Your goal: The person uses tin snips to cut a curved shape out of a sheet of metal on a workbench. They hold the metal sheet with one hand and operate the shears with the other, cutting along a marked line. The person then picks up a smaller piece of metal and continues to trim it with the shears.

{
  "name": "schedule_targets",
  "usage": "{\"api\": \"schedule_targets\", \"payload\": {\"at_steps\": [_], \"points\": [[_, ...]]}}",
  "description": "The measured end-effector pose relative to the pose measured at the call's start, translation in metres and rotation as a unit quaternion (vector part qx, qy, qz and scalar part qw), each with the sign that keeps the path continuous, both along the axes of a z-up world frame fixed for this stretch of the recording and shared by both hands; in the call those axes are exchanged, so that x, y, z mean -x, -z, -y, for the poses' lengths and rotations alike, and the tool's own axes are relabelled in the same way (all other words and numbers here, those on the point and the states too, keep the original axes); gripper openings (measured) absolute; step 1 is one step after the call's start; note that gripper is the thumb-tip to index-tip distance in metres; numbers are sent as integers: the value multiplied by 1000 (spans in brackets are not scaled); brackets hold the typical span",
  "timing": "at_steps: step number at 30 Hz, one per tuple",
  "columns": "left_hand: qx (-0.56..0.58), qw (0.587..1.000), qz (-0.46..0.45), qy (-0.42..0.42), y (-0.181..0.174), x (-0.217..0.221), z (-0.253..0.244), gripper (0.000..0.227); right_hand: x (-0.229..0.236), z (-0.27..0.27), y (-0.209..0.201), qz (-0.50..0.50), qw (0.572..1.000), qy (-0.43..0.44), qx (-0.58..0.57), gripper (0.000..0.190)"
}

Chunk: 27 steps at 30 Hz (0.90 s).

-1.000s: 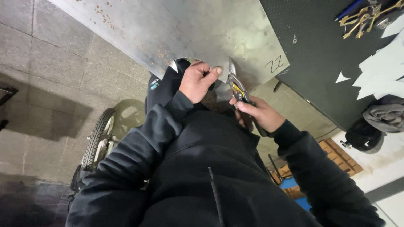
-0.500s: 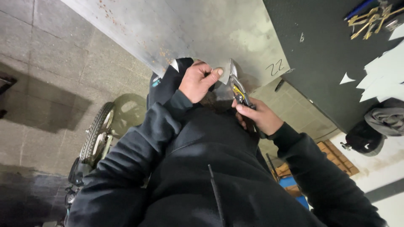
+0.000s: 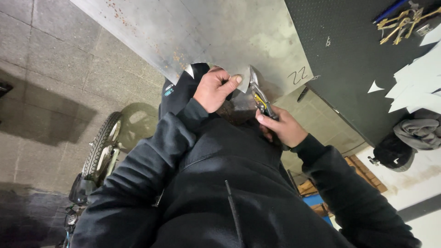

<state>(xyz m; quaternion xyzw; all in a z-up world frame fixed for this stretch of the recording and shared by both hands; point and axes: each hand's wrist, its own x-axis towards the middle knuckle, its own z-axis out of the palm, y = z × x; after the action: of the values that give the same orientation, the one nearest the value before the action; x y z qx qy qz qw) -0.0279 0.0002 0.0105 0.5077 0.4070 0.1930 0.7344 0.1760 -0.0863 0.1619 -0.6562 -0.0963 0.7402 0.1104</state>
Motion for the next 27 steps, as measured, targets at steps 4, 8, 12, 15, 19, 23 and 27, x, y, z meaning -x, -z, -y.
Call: {"api": "schedule_targets", "payload": {"at_steps": [4, 8, 12, 15, 19, 23, 27], "points": [[1, 1000, -4, -4, 0, 0, 1, 45, -4, 1, 1, 11, 1000, -6, 16, 25], [-5, 1000, 3, -7, 0, 0, 1, 47, -6, 0, 0, 11, 1000, -23, -3, 21], [-1, 1000, -4, 5, -3, 2, 0, 47, -10, -9, -3, -7, 1000, -27, -9, 25], [24, 1000, 9, -2, -1, 1, 0, 44, -15, -24, -7, -25, 999, -7, 43, 31], [41, 999, 0, 8, 1, 2, 4, 44, -15, -25, -6, -21, 997, -39, 68, 37], [54, 998, 4, 12, -1, 3, 3, 44, -14, -18, -1, -28, 998, -52, 26, 34], [23, 1000, 0, 4, -5, 5, 3, 43, -15, -19, -3, -18, 998, -58, 21, 32]]}}
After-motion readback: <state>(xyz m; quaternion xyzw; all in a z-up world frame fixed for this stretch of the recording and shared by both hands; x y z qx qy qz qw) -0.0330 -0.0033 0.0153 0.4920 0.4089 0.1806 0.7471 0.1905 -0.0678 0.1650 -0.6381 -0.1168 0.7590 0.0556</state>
